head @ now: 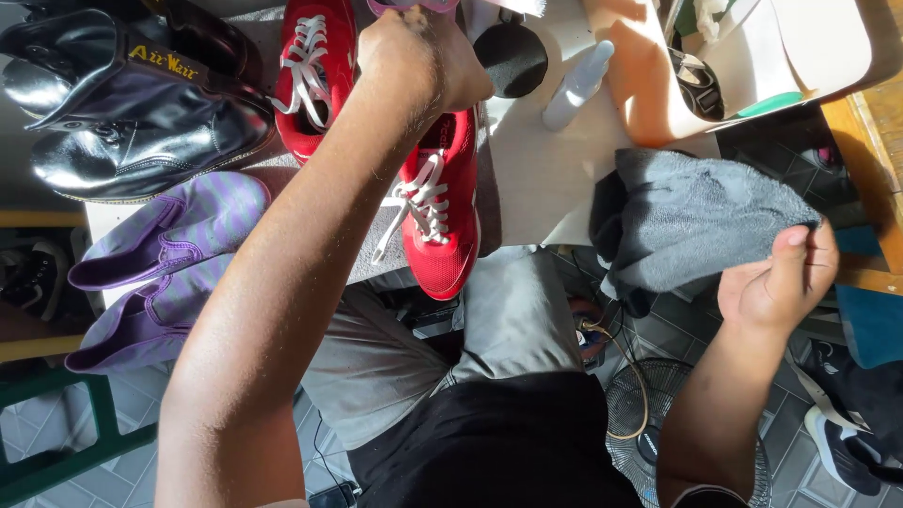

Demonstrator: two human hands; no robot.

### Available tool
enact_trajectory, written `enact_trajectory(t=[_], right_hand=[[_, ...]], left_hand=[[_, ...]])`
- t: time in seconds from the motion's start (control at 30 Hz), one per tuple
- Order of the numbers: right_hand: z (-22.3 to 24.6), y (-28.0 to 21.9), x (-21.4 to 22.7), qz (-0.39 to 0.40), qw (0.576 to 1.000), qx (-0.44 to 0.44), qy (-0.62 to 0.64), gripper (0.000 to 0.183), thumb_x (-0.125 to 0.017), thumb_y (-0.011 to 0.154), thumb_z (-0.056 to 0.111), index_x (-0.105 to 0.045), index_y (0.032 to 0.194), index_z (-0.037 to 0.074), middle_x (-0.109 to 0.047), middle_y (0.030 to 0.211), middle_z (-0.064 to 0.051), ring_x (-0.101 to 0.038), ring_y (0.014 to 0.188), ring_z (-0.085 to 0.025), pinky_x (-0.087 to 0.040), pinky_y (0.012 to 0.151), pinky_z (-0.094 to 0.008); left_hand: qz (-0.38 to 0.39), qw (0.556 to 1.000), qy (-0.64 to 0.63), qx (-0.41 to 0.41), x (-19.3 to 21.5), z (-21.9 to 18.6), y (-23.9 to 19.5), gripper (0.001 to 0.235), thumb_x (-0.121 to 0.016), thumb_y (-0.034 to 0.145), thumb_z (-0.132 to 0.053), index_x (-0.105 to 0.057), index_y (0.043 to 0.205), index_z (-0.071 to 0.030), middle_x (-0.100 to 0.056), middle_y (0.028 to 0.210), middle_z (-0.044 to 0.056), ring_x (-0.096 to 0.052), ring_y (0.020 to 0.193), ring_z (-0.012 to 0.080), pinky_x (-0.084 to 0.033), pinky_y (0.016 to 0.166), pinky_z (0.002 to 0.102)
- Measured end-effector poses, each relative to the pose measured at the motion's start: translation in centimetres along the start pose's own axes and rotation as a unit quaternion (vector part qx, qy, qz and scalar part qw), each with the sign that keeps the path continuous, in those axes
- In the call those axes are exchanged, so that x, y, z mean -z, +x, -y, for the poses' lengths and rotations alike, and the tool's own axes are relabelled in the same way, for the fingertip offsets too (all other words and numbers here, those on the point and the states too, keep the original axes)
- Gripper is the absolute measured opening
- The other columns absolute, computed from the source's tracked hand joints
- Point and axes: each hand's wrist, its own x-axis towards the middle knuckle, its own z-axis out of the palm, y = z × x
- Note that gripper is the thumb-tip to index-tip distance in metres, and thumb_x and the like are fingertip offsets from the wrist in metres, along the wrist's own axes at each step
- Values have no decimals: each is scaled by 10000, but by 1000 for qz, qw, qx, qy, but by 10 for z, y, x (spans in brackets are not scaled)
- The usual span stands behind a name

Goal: The person cleans a red sneaker by wiping the sole and upper with a cloth. They then open a container of leather balm and use a sponge to apply the balm to the shoe's surface.

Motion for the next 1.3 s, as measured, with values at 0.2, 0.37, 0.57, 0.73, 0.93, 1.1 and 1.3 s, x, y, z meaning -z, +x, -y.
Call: enact_trajectory(t=[0.2, 0.37, 0.57, 0.73, 0.93, 1.1, 1.3], right_hand=[[-20, -4, 1, -39, 994, 62, 80, 232, -545, 1126, 176, -539, 1334, 74, -587, 1402, -95, -510, 1344, -129, -347, 1263, -306], [41, -2, -64, 133, 979, 106, 112, 466, -483, 1134, 247, -396, 1561, 83, -444, 1608, -153, -452, 1460, -311, -397, 1303, -579], [22, -6, -68, 75, 989, 93, 85, 387, -602, 1051, 190, -469, 1403, 99, -558, 1233, -142, -552, 1238, -318, -481, 1272, -540], [8, -15, -80, 63, 992, 60, 94, 381, -637, 1003, 172, -483, 1339, 79, -584, 1128, -133, -589, 1102, -269, -557, 1136, -511], [-4, -26, -106, 94, 993, 19, 72, 356, -654, 956, 164, -496, 1248, 37, -627, 1073, -146, -624, 1011, -228, -586, 981, -417], [-11, -27, -108, 116, 991, 12, 61, 493, -690, 989, 242, -483, 1389, 42, -587, 1301, -112, -571, 1218, -210, -484, 1086, -349], [-10, -21, -110, 120, 992, 27, 36, 392, -650, 988, 149, -479, 1333, 78, -642, 1163, -124, -612, 1036, -161, -503, 1075, -388]], left_hand=[[-203, 974, -91, -41, -56, 17, 40, 630, -747, 809, -606, -621, 1182, -114, -728, 1032, 119, -686, 979, 394, -573, 730, 534], [-296, 951, -44, -79, -84, 37, 45, 598, -688, 921, -693, -696, 987, -99, -728, 817, 155, -714, 749, 447, -557, 546, 531], [-353, 901, -134, -214, -83, 57, -18, 532, -636, 1003, -583, -551, 1100, -67, -700, 915, 175, -643, 780, 420, -516, 608, 523], [-353, 829, -168, -399, -84, 63, -44, 582, -666, 985, -551, -623, 1145, 7, -651, 932, 129, -539, 957, 318, -476, 835, 443], [-304, 888, 104, -330, -141, 58, -44, 1595, -879, 380, -883, -220, 1595, -87, -512, 1363, 126, -364, 1433, 394, -263, 1141, 692], [-329, 900, 154, -241, -157, 66, -55, 1582, -808, 426, -996, -171, 1679, -271, -127, 1692, 189, -185, 1545, 444, -302, 1186, 672], [-230, 894, 0, -385, -207, 43, -106, 991, -322, 879, -858, -423, 1563, -147, -280, 1686, 111, -140, 1573, 375, -198, 1216, 599]])
